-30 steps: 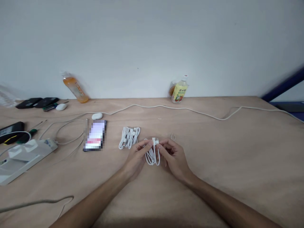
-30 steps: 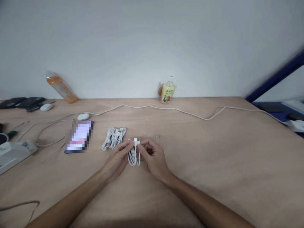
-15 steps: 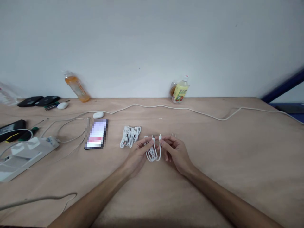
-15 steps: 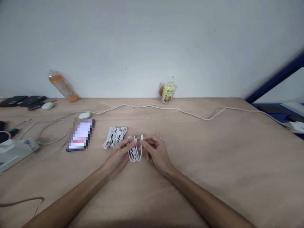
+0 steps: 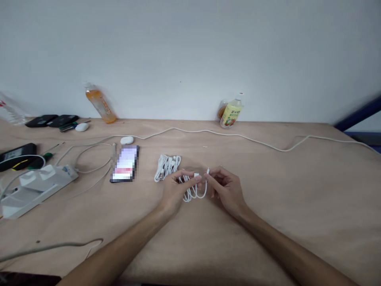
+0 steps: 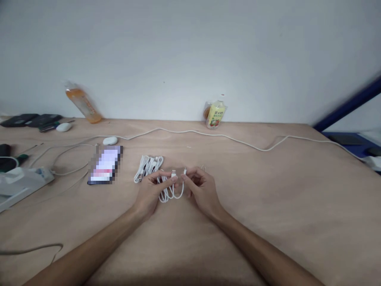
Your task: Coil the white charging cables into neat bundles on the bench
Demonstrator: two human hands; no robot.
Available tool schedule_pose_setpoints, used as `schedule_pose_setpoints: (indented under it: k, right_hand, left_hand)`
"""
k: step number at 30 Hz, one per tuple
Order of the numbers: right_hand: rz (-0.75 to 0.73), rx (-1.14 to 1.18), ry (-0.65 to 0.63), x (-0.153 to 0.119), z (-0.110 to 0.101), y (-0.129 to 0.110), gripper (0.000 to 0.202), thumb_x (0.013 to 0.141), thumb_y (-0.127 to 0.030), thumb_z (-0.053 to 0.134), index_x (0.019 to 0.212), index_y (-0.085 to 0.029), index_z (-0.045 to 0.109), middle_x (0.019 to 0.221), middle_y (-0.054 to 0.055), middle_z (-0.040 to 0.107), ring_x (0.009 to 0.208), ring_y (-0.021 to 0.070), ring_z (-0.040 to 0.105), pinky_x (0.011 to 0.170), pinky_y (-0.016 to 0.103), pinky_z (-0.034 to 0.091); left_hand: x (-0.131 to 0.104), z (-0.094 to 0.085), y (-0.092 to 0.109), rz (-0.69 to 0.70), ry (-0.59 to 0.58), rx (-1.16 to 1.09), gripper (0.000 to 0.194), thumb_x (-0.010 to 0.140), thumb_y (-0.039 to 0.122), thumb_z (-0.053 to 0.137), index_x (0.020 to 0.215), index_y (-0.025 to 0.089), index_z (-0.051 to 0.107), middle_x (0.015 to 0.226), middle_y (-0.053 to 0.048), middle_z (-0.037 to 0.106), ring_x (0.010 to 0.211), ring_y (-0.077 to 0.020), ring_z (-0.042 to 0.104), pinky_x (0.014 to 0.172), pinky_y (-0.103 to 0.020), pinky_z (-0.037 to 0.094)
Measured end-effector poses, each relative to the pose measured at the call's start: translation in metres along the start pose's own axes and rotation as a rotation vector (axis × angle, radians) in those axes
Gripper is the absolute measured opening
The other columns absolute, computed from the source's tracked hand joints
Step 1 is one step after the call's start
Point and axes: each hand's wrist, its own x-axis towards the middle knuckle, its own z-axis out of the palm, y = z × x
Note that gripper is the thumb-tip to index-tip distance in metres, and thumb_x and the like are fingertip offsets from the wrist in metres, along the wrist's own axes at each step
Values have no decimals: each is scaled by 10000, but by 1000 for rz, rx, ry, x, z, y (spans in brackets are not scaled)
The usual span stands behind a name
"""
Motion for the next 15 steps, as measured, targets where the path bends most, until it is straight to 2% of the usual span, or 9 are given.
schedule_pose_setpoints:
  k: [4,7,11,15]
  right_hand:
    - [-10,-36,-8,-3,0,1,399,824,-594,885,863,-200,835,590,-17,624,464,104,480,385,211,384]
    - [55,-15,10,-3,-1,2,458,791,-631,884,930,-194,876,606,-10,611,485,113,473,375,213,344]
    - [151,46,-31,-2,3,-1,472,751,-631,904,900,-184,886,611,-5,611,500,107,461,410,225,374]
    - [182,98,-16,-5,13,-7,475,700,-615,929,871,-175,879,610,-5,619,507,103,449,411,222,358]
  left_hand:
    - [2,-1,-1,82,37,56,440,516,473,1074,775,186,864,699,-29,793,636,-162,697,613,-263,523]
    - [2,0,-1,116,61,78,401,513,459,1070,744,195,876,707,-21,789,640,-137,666,618,-246,504]
    - [1,4,-1,102,100,11,425,493,457,1077,774,197,892,759,-46,819,685,-151,701,657,-252,535]
    - [0,6,0,70,109,-35,487,461,456,1087,815,181,899,721,-47,803,616,-143,673,590,-249,519]
